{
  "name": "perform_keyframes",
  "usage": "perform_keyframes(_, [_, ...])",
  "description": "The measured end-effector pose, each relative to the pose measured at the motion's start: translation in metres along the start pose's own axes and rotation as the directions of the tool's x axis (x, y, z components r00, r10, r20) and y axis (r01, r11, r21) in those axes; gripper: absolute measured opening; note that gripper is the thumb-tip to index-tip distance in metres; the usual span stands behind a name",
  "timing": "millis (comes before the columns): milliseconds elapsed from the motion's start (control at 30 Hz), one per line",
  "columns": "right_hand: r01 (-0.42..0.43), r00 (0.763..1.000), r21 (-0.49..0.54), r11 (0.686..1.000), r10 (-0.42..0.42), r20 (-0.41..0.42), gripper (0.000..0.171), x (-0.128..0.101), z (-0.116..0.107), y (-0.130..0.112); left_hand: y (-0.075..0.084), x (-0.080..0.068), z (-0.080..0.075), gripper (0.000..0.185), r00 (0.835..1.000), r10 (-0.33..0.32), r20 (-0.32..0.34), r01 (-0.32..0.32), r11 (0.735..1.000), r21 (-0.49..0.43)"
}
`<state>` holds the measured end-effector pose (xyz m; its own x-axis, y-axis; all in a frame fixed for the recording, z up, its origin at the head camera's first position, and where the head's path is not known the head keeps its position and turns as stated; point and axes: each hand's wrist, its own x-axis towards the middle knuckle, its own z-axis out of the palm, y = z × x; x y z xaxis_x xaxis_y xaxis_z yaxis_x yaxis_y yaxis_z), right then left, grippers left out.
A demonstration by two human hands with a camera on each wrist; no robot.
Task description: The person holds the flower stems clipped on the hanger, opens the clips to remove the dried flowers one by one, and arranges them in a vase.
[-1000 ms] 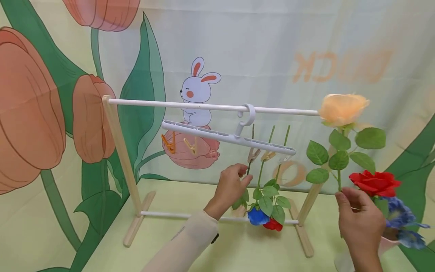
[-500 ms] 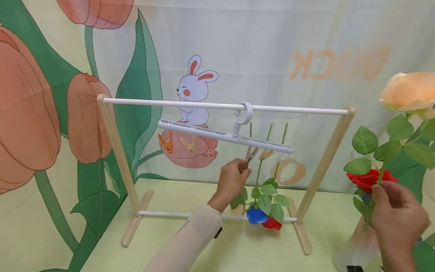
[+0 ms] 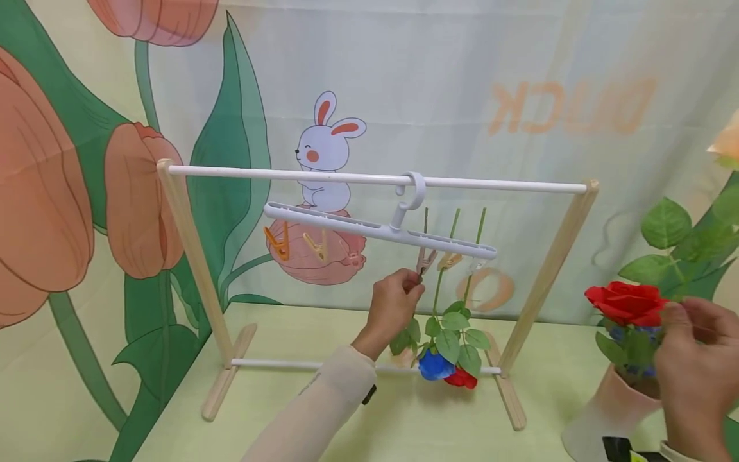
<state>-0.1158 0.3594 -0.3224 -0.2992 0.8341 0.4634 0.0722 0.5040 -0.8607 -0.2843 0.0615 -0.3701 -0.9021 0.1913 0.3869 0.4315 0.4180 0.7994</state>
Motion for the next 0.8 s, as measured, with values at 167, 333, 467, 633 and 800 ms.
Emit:
perform_keyframes(167, [-0.068,0.997,-0.021,0.997,0.069,0.028,0.023,0.000,-0.004,0.006,-0.003,0.000,-0.003,0.017,1.000,-0.009,0.012,0.009,1.000,-0.003])
perform_keyframes(333, [-0.161,0.985,-0.100,0.982,0.166,0.051,0.039,-0.004,-0.008,0.019,-0.006,0.000,-0.004,0.017,0.999,-0.017,0.027,0.017,1.000,-0.007])
perform_keyframes(467, [-0.151,0.987,-0.093,0.984,0.154,0.034,0.039,-0.005,-0.007,0.035,-0.006,-0.001,-0.006,0.016,0.999,-0.023,0.033,0.024,1.000,-0.014])
perform_keyframes(633, [-0.113,0.994,-0.077,0.991,0.113,-0.002,0.028,-0.008,-0.004,0.045,-0.005,-0.002,-0.009,0.015,0.999,-0.021,0.032,0.021,1.000,-0.009])
perform_keyframes(800, [-0.142,0.990,-0.046,0.989,0.141,-0.030,0.012,-0.008,-0.007,0.044,-0.004,-0.002,-0.010,0.016,0.999,-0.019,0.030,0.019,1.000,-0.003])
